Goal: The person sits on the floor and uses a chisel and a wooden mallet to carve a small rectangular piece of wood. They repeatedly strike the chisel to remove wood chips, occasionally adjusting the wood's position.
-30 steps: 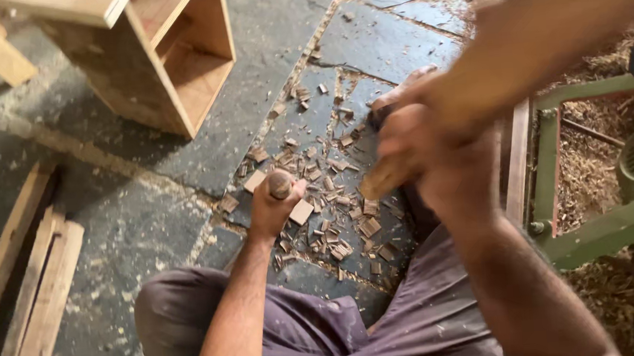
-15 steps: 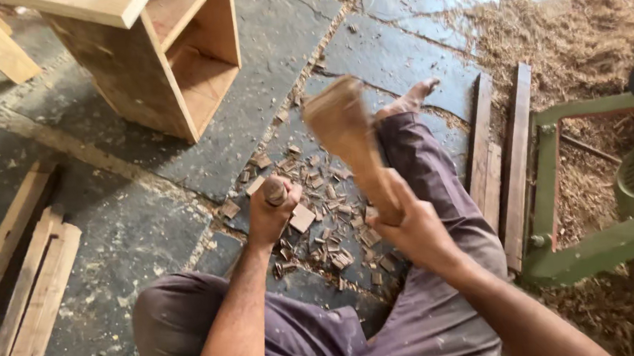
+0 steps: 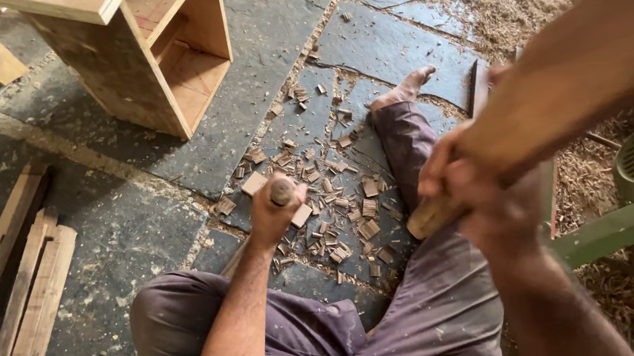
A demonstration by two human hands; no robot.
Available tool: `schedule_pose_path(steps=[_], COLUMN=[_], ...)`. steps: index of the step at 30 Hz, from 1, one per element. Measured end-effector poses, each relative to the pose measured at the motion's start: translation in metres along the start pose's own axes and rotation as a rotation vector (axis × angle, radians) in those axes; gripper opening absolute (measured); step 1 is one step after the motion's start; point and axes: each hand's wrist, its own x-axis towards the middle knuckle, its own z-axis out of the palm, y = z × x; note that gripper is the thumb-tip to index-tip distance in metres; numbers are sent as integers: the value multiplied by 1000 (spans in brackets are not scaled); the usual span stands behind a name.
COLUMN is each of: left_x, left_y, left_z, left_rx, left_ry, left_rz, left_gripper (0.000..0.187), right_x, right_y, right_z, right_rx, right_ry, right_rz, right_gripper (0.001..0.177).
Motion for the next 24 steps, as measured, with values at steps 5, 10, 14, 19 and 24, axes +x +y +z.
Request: schedule_pose_path(steps=[5, 10, 14, 19, 24], left_x=[8, 9, -2, 4, 14], left_y=[7, -8, -41, -79, -15], left_z=[-11, -8, 6, 18, -12], left_rx=[-220, -159, 11, -515, -467], left_ry=[-37, 19, -29, -107, 133], left_rz=[7, 85, -93, 277, 216], left_gripper=[16, 19, 17, 5, 16], right_x=[11, 6, -32, -52, -46], right_y=[-33, 19, 133, 136, 113], right_z=[11, -23, -9, -12, -12], right_rx=[242, 294, -905, -1386, -1059], right_ry=[-73, -154, -226, -528, -202], right_rz=[-74, -81, -168, 157, 647], right_gripper=[38, 25, 58, 89, 93])
